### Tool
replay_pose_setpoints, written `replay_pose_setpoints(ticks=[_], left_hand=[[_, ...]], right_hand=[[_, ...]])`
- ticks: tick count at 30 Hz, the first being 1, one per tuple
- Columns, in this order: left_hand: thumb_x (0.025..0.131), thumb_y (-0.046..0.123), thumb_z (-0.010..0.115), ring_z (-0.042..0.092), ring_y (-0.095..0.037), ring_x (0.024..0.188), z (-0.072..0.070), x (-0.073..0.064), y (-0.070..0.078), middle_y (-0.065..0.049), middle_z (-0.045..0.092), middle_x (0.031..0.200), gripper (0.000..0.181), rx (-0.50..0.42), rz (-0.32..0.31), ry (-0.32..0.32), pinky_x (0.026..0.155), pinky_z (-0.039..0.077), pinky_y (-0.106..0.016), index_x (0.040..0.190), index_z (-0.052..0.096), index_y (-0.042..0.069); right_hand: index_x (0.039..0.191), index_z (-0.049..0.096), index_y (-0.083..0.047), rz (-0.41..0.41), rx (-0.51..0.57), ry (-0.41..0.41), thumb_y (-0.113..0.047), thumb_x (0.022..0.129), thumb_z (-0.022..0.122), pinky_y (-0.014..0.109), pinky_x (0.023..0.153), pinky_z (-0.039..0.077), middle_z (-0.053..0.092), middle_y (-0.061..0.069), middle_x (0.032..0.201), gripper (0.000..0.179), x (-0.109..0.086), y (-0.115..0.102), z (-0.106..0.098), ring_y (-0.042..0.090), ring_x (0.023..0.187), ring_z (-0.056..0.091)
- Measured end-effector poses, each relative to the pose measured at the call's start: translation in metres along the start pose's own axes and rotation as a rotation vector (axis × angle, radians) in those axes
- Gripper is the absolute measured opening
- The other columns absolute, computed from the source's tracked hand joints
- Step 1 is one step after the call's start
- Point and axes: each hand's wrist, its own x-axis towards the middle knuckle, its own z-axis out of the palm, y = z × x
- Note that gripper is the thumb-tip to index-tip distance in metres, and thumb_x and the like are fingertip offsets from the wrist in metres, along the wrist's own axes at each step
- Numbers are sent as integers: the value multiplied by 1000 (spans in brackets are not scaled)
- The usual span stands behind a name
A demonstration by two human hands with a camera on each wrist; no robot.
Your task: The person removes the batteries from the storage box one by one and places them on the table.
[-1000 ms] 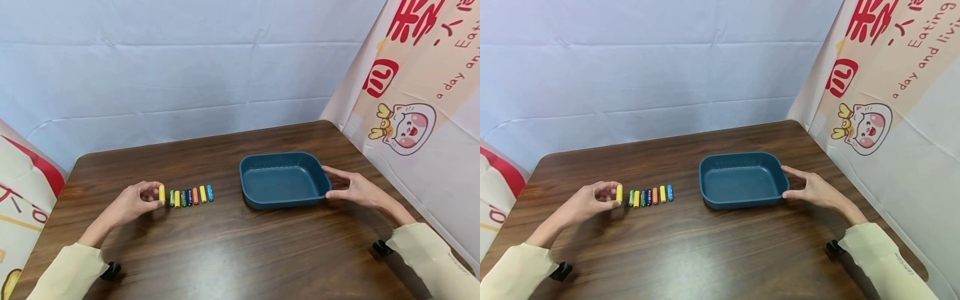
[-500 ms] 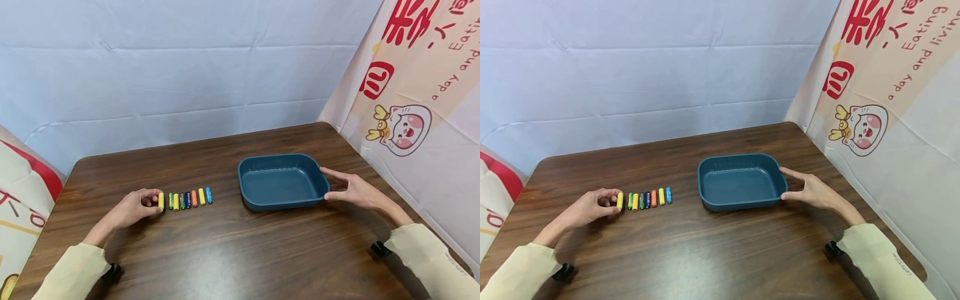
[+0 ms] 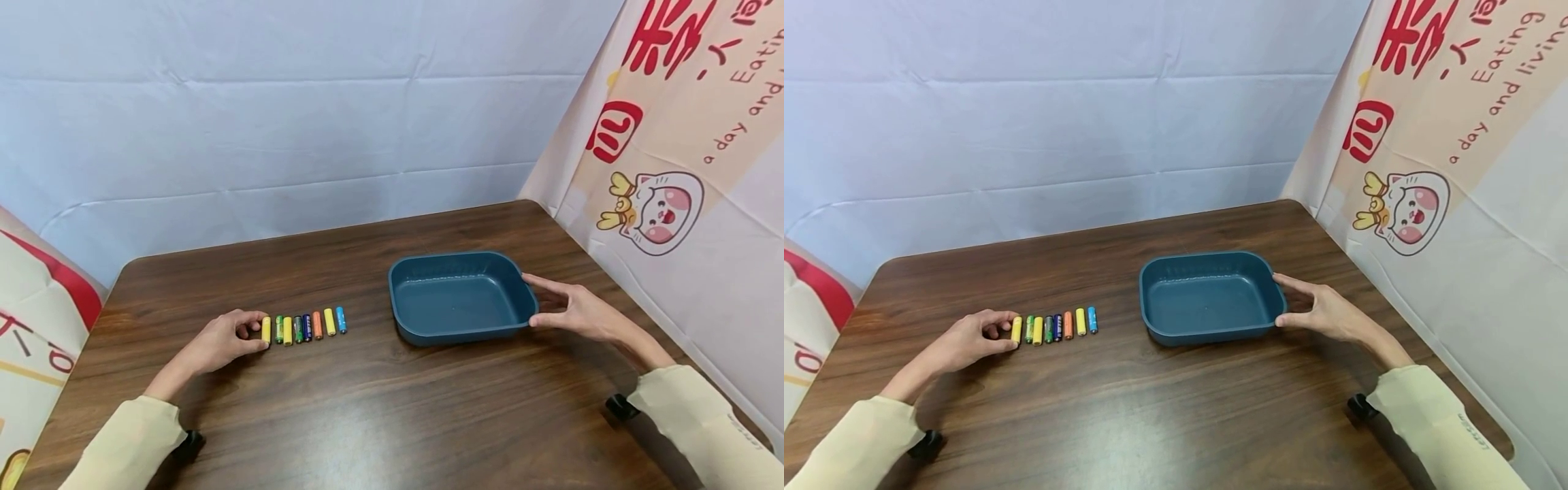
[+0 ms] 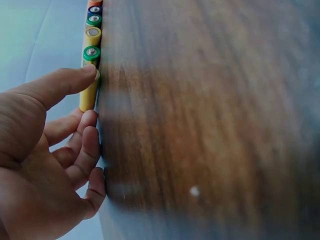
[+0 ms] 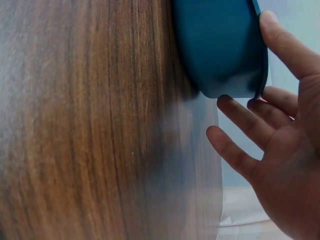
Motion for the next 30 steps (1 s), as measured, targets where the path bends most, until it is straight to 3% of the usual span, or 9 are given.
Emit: replay_pose_setpoints(ticks=[30], left_hand=[[91, 22, 82, 52, -20, 89, 1, 4, 3, -8, 59, 111, 65, 21, -11, -10, 74, 43, -37, 143, 55, -5]], right_hand=[[160, 40, -11, 1, -20, 10, -20, 92, 82, 55, 92, 55, 48, 29, 151, 80, 2, 2, -1, 48, 122, 61]])
